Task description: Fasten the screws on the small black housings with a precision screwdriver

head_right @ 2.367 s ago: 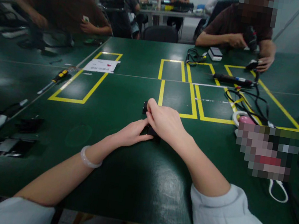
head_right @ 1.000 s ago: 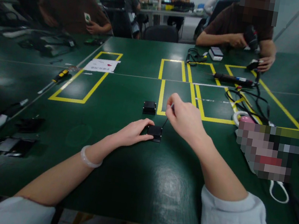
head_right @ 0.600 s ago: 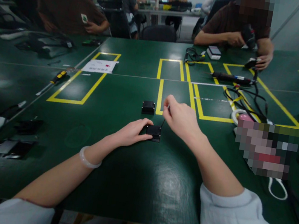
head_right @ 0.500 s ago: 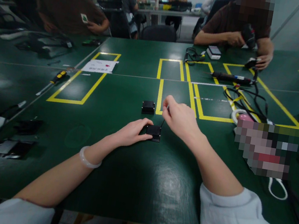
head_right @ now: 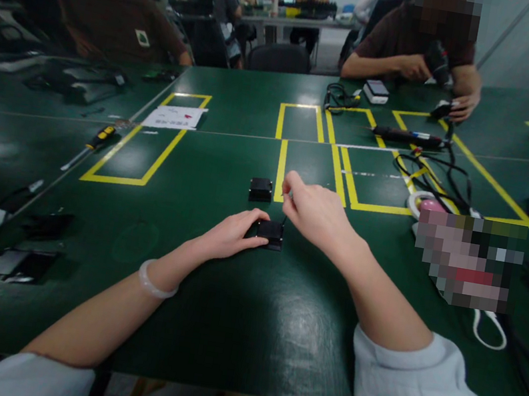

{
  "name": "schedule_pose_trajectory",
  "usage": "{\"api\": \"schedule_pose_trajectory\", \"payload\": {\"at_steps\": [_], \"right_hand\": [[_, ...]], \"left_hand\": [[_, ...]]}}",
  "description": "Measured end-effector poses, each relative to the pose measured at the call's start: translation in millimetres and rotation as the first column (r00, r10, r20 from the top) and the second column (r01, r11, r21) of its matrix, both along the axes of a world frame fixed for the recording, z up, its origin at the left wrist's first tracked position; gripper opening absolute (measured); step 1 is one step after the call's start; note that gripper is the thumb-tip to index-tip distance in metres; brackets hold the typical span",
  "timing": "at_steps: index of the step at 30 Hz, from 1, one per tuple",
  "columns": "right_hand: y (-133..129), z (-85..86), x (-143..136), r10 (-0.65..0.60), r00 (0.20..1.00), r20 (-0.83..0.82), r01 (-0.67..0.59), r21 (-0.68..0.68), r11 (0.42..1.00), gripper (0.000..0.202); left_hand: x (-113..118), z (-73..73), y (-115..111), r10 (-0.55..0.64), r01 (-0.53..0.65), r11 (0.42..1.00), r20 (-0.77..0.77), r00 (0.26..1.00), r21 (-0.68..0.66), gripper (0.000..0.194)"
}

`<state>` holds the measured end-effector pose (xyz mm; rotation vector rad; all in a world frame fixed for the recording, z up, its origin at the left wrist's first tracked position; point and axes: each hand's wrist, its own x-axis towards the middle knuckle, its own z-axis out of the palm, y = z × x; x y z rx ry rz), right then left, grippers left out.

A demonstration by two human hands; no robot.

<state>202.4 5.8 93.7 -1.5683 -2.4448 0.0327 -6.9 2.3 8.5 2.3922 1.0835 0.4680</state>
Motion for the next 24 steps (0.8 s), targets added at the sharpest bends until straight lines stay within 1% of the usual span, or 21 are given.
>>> {"api": "schedule_pose_trajectory", "payload": {"at_steps": [4, 9, 12, 16, 21, 24], "right_hand": [[-1.3, 2.5, 1.9, 0.038, 0.999, -0.03, -0.039, -0.018, 0.999, 0.022], [-0.9, 3.2, 3.8, 0.034, 0.999, 0.001, -0.033, -0.046, 0.998, 0.025], [-1.4, 3.4, 5.1, 0.065, 0.998, -0.025, -0.067, -0.063, 0.996, 0.023], [-2.2, 3.0, 6.0, 0.083, 0.995, -0.054, -0.086, -0.058, 0.995, 0.023], [-3.5, 3.0, 4.5, 0.081, 0.997, -0.014, -0.082, -0.045, 0.996, 0.024], [-4.8, 4.2, 3.5, 0.088, 0.996, -0.02, -0.089, -0.047, 0.995, 0.022]], "left_hand": [[0.3, -0.3, -0.3, 0.004, -0.004, 1.0, 0.0, 1.0, 0.0, 0.035], [0.7, -0.6, -0.2, 0.007, -0.007, 1.0, 0.004, 1.0, -0.002, 0.037], [1.2, 0.0, -0.5, 0.016, -0.016, 1.0, 0.006, 1.0, -0.013, 0.035], [1.4, 0.6, -1.0, 0.011, -0.011, 1.0, 0.007, 1.0, -0.01, 0.034], [1.1, -0.3, -0.8, 0.011, -0.011, 1.0, -0.002, 1.0, -0.009, 0.036], [0.9, -0.4, -0.6, 0.009, -0.009, 1.0, -0.004, 1.0, -0.006, 0.036]]}}
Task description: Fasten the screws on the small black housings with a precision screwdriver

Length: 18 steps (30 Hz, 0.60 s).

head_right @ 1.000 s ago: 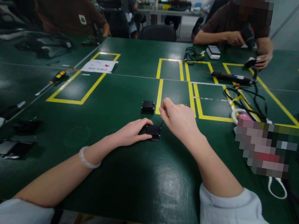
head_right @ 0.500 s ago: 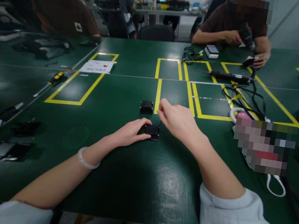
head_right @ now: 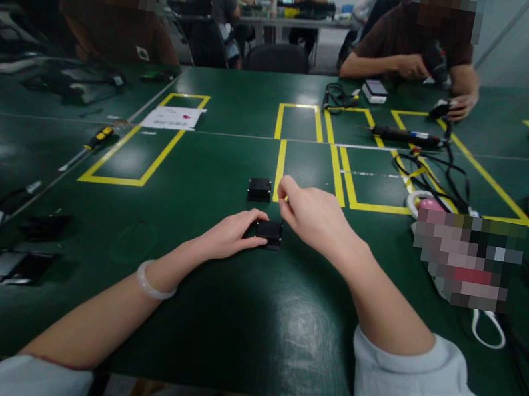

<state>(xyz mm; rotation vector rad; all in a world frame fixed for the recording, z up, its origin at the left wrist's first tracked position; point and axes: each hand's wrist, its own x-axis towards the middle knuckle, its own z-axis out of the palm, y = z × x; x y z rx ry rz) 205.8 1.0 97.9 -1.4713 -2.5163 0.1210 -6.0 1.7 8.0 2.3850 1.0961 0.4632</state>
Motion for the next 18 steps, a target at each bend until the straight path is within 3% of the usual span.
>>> {"api": "schedule_pose_trajectory", "payload": {"at_steps": [18], "right_hand": [[-1.3, 0.9, -2.1, 0.001, 1.0, -0.006, -0.001, 0.002, 1.0, 0.024]], "left_hand": [[0.0, 0.4, 0.2, -0.002, 0.002, 1.0, 0.004, 1.0, 0.001, 0.035]]}}
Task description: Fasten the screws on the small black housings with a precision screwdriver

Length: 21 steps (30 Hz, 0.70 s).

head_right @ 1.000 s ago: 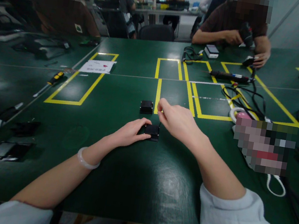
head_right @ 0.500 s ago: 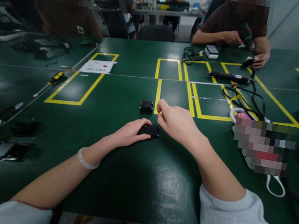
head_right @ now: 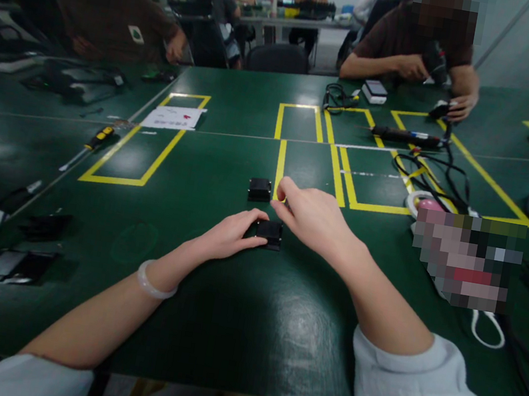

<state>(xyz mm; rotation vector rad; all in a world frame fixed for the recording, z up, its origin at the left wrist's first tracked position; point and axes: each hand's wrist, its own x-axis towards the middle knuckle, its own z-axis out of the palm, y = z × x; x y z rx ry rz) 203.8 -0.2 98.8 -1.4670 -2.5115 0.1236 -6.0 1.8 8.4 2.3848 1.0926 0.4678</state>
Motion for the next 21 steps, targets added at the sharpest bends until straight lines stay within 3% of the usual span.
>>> {"api": "schedule_pose_trajectory", "payload": {"at_steps": [21], "right_hand": [[-0.5, -0.8, -0.3, -0.014, 1.0, -0.019, 0.014, 0.005, 1.0, 0.022]], "left_hand": [[-1.0, -0.2, -0.7, -0.001, 0.001, 1.0, 0.02, 1.0, -0.003, 0.034]]}}
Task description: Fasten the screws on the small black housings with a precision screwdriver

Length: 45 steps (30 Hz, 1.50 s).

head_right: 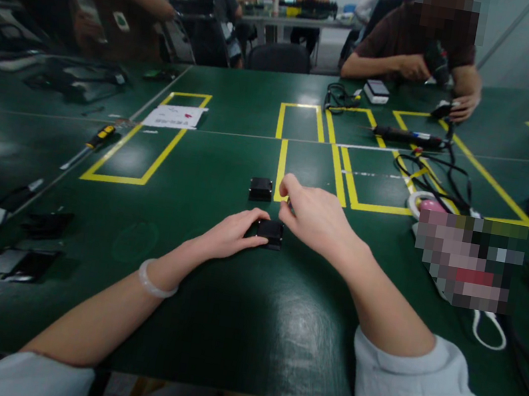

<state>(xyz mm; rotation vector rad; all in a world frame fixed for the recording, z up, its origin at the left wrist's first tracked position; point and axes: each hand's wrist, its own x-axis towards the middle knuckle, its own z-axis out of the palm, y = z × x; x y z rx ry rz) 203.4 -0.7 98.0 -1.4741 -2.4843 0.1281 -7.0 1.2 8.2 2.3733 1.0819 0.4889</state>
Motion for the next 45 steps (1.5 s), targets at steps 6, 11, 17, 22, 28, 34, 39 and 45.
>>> {"api": "schedule_pose_trajectory", "payload": {"at_steps": [6, 11, 17, 22, 28, 34, 39, 45], "right_hand": [[0.6, 0.5, 0.1, -0.014, 1.0, 0.028, 0.014, -0.004, 1.0, 0.024], [-0.4, 1.0, 0.9, -0.019, 1.0, 0.015, 0.019, 0.009, 1.0, 0.019], [0.2, 0.0, 1.5, -0.013, 1.0, 0.024, 0.013, 0.012, 1.0, 0.02], [1.4, -0.9, 2.2, -0.022, 0.999, 0.04, 0.022, 0.005, 1.0, 0.02], [-0.1, 0.5, 1.7, -0.018, 1.0, 0.013, 0.018, 0.002, 1.0, 0.019], [1.1, -0.5, 2.1, -0.021, 1.0, 0.023, 0.021, -0.006, 1.0, 0.021], [1.2, -0.4, 2.0, -0.015, 1.0, 0.008, 0.015, -0.003, 1.0, 0.02], [1.5, -0.6, 2.4, -0.021, 1.0, 0.006, 0.021, 0.01, 1.0, 0.019]], "left_hand": [[0.2, 0.4, 0.1, -0.001, 0.001, 1.0, -0.005, 1.0, -0.004, 0.035], [0.0, 1.3, -0.3, -0.004, 0.004, 1.0, -0.006, 1.0, -0.001, 0.034], [-0.1, -0.9, 0.2, -0.006, 0.006, 1.0, -0.012, 1.0, 0.007, 0.035], [0.2, -1.1, 0.7, -0.008, 0.008, 1.0, -0.015, 1.0, 0.0, 0.035], [0.4, 0.2, 0.2, -0.004, 0.004, 1.0, -0.011, 1.0, -0.001, 0.035], [0.3, -0.8, 0.7, -0.005, 0.005, 1.0, -0.009, 1.0, 0.002, 0.035], [-0.4, -0.5, 0.7, -0.004, 0.004, 1.0, -0.011, 1.0, -0.003, 0.035], [0.4, -0.2, 0.5, 0.0, 0.0, 1.0, -0.009, 1.0, -0.002, 0.034]]}}
